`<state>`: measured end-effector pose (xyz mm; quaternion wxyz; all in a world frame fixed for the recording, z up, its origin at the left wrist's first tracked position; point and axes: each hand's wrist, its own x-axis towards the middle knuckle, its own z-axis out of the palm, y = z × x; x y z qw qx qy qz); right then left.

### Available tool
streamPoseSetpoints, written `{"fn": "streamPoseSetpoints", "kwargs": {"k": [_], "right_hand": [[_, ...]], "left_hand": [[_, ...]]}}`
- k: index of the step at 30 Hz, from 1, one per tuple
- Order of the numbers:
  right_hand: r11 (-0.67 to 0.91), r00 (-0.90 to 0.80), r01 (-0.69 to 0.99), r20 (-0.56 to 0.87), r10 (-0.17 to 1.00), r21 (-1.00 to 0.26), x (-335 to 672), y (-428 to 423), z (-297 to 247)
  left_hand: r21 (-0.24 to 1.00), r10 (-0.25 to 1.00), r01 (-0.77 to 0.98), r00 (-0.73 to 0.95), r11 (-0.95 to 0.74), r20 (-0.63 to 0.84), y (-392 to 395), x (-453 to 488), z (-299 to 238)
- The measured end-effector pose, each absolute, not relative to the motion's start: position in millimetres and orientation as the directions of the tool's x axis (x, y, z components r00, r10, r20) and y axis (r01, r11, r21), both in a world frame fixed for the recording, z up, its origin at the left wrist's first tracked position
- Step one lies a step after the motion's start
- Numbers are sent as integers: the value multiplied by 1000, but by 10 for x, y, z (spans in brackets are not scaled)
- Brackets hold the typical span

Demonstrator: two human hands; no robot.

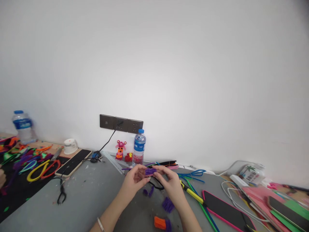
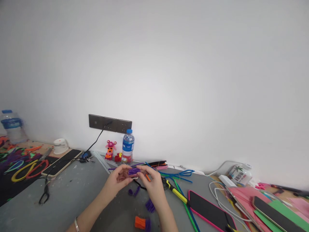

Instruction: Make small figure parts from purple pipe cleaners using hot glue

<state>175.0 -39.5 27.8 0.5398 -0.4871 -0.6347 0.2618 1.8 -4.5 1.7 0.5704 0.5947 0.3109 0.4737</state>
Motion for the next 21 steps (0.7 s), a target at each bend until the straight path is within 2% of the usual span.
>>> {"fn": "streamPoseSetpoints", "kwargs": {"k": [6, 21], "right_hand": [[405, 31, 355, 444, 896, -842, 1741, -407, 281], [455, 23, 371, 498, 867, -810, 1730, -395, 255]], "left_hand": [[955, 907, -116, 299, -274, 296, -46, 5, 10], [934, 901, -13, 260, -358, 349, -74, 5, 76]]}}
